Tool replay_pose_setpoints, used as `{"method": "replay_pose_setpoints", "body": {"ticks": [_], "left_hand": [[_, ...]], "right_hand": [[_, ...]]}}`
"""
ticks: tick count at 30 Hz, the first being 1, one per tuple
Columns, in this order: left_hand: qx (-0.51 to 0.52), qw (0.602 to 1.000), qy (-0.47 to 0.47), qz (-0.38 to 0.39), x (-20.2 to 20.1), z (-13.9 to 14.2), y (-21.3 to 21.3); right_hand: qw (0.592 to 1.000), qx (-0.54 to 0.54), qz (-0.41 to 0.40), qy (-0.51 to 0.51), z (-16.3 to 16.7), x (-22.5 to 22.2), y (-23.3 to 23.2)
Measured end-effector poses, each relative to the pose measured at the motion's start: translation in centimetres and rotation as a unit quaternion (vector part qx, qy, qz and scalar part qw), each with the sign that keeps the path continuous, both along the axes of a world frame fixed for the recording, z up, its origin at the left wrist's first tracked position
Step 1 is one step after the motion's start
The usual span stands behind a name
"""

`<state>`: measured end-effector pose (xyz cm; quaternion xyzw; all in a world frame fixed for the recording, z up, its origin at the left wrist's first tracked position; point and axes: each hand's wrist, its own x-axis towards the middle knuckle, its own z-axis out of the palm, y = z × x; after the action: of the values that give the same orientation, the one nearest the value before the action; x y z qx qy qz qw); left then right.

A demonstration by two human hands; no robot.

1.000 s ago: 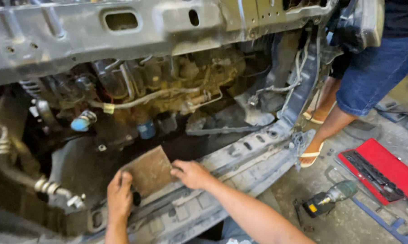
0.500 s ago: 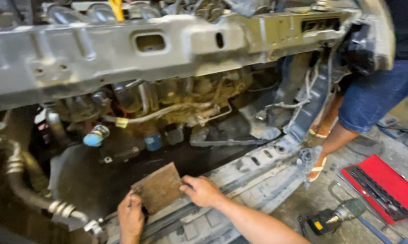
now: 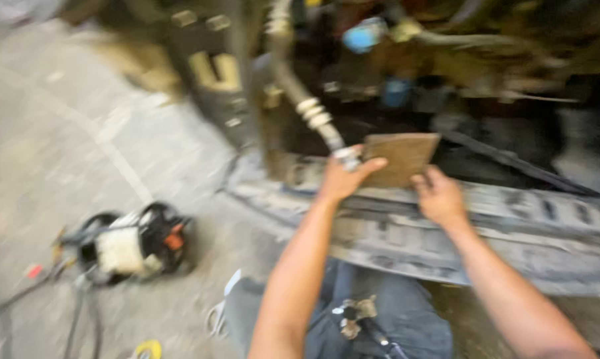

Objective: The person works at the front of a vehicle with the hood area open, using a socket wrench to loosen fasteners around a rusty metal plate mounted near the radiator. They remove the plate, hold and reposition it against the front frame, and align it back into place while adjusting fasteners by hand.

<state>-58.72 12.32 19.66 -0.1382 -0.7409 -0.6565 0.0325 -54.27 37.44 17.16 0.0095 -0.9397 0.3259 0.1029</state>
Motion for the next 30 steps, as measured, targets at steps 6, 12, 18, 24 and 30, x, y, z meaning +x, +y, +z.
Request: {"method": "replay_pose_setpoints", "body": {"ticks": [6, 12, 18, 24, 30], "left_hand": [[0.044, 0.999, 0.025, -0.019, -0.8, -0.4, -1.2], [0.038, 0.999, 0.009, -0.009, -0.7, -1.1, -1.3], [0.048, 0.997, 0.004, -0.06, -1.0, -1.6, -0.9], [0.073, 0.993, -0.042, -0.084, -0.6, -1.3, -0.5], [0.097, 0.987, -0.062, -0.115, 0.3, 0.0, -0.6]], "right_hand": [[0.998, -0.019, 0.036, 0.054, 1.2, 0.1, -1.2], [0.997, -0.026, 0.049, 0.059, 0.9, 0.2, -0.6], [0.997, -0.049, 0.043, 0.036, 0.7, 0.4, -0.2], [0.996, -0.049, 0.06, 0.051, 1.4, 0.6, 0.3], [0.996, -0.04, 0.063, 0.045, 1.7, 0.9, 0.7]]}}
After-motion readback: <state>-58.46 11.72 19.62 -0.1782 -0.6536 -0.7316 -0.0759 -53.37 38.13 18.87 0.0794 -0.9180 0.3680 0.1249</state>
